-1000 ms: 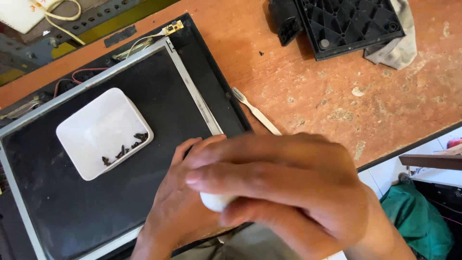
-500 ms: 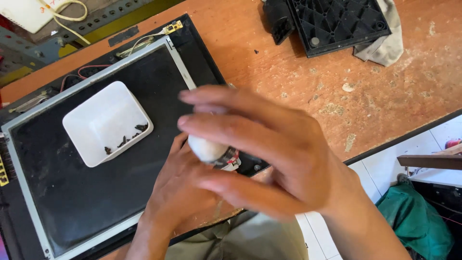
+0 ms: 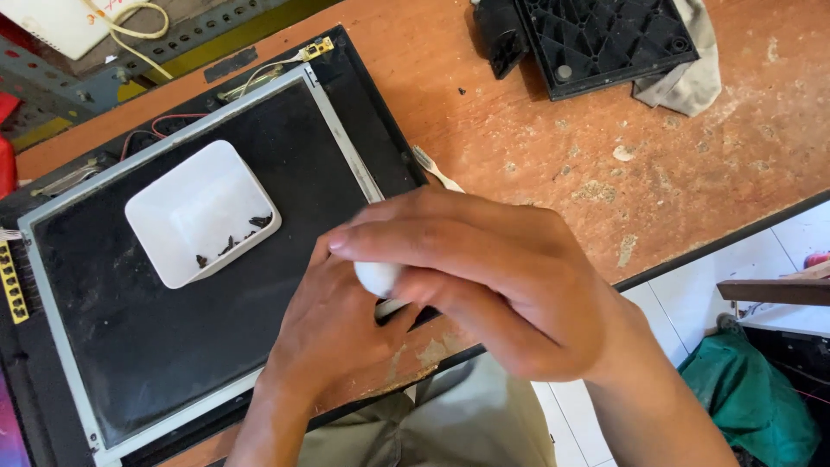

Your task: Assembling a metal frame onto an LCD panel using a screwdriver and screws

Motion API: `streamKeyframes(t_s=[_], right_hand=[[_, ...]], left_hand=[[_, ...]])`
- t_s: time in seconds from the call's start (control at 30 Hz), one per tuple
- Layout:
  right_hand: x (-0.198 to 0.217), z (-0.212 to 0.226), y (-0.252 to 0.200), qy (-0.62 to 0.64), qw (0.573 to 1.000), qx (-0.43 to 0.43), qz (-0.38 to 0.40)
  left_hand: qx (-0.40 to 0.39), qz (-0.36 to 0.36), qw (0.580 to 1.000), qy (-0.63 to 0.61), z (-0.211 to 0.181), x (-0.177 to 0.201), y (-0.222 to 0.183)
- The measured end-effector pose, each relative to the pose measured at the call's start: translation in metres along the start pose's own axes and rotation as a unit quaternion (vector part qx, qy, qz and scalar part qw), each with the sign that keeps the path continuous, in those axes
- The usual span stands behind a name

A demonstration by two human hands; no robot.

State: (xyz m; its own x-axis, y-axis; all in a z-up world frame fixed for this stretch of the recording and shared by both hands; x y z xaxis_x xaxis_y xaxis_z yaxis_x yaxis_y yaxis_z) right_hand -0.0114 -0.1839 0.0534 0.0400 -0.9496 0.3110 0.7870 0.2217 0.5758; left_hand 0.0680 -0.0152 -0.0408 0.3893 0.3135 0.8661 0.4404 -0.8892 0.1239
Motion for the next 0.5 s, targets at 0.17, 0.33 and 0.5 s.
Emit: streamKeyframes(t_s=[0.17,0.33,0.5], right_hand=[[-0.009,-0.027,-0.006,-0.187,0.978,0.032,-0.084],[-0.003,-0.018,0.001,-0.091,0.994,0.056,-0.033],[-0.002,-0.013,0.004,-0.231,0.966,0.017,-0.113]], left_hand=[[0.032,0.087,0.995,0.033,0.004,-0.004,0.003],[-0.027,0.010,0.999,0.043,0.004,-0.003,0.000],[-0.030,0.006,0.999,0.044,0.005,-0.006,-0.002]])
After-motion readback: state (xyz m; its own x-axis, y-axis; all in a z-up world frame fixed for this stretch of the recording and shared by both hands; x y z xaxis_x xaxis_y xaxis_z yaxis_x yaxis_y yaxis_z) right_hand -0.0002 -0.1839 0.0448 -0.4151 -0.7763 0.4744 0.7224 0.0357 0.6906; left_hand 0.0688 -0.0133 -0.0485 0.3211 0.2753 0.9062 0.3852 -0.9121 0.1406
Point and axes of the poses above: each hand's wrist, its own y-axis towards the middle knuckle, its own x-axis out of the back of the hand, z = x × y, the point moved 2 cm from there along y, towards the middle knuckle, and after that the axes turned 3 degrees about z, right-handed, at the moved point
